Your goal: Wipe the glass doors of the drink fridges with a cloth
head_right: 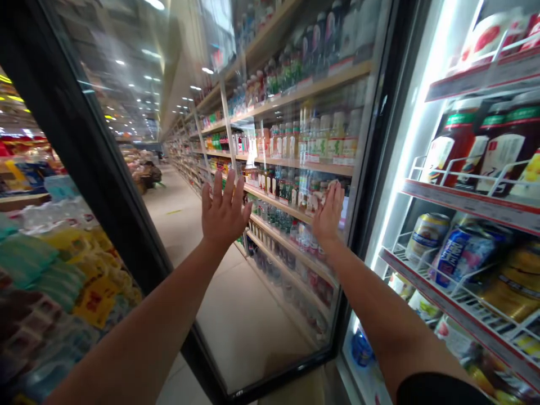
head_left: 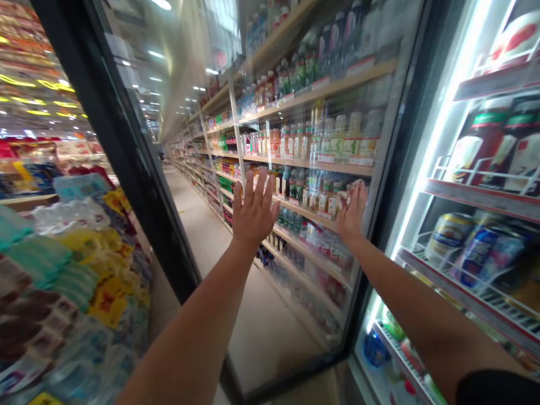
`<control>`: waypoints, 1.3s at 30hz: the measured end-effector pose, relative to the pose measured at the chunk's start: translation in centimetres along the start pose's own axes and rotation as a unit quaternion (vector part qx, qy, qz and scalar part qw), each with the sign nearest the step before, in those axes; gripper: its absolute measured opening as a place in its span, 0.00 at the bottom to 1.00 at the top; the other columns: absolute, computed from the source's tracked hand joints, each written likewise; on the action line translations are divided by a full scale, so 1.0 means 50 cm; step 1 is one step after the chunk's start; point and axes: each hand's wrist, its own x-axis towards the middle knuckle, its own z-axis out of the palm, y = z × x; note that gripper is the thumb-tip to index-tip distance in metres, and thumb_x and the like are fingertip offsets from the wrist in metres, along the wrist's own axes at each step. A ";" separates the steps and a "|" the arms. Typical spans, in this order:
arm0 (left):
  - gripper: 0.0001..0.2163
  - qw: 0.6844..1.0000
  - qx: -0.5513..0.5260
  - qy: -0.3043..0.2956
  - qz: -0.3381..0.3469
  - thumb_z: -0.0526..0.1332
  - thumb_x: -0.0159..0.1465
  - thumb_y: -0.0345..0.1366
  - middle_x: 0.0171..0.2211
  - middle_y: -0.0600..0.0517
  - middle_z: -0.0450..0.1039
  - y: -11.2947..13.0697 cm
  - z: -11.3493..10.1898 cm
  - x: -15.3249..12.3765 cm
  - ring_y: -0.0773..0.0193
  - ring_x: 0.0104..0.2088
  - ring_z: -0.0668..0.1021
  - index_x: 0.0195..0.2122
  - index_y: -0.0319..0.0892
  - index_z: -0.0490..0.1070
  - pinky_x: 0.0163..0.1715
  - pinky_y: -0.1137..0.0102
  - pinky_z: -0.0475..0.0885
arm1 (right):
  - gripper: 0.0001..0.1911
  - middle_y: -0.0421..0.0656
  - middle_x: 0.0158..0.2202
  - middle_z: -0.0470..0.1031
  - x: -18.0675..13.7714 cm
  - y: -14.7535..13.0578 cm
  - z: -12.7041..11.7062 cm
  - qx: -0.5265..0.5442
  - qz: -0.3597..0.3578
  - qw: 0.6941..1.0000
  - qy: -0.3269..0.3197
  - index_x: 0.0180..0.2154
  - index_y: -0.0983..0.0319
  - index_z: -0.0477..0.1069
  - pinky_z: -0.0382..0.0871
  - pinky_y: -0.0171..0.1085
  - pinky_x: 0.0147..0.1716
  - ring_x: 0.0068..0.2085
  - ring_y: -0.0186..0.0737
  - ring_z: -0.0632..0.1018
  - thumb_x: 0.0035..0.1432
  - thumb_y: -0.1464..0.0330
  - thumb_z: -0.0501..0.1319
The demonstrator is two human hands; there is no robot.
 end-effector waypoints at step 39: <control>0.31 0.998 -0.036 -0.037 -0.036 0.56 0.73 0.41 0.75 0.42 0.49 -0.013 0.012 0.005 0.49 0.76 0.45 0.76 0.42 0.53 0.76 0.46 0.37 | 0.41 0.53 0.75 0.57 -0.164 -0.072 0.017 -0.016 -0.124 0.980 -0.156 0.76 0.62 0.48 0.53 0.64 0.73 0.77 0.56 0.51 0.63 0.74 0.51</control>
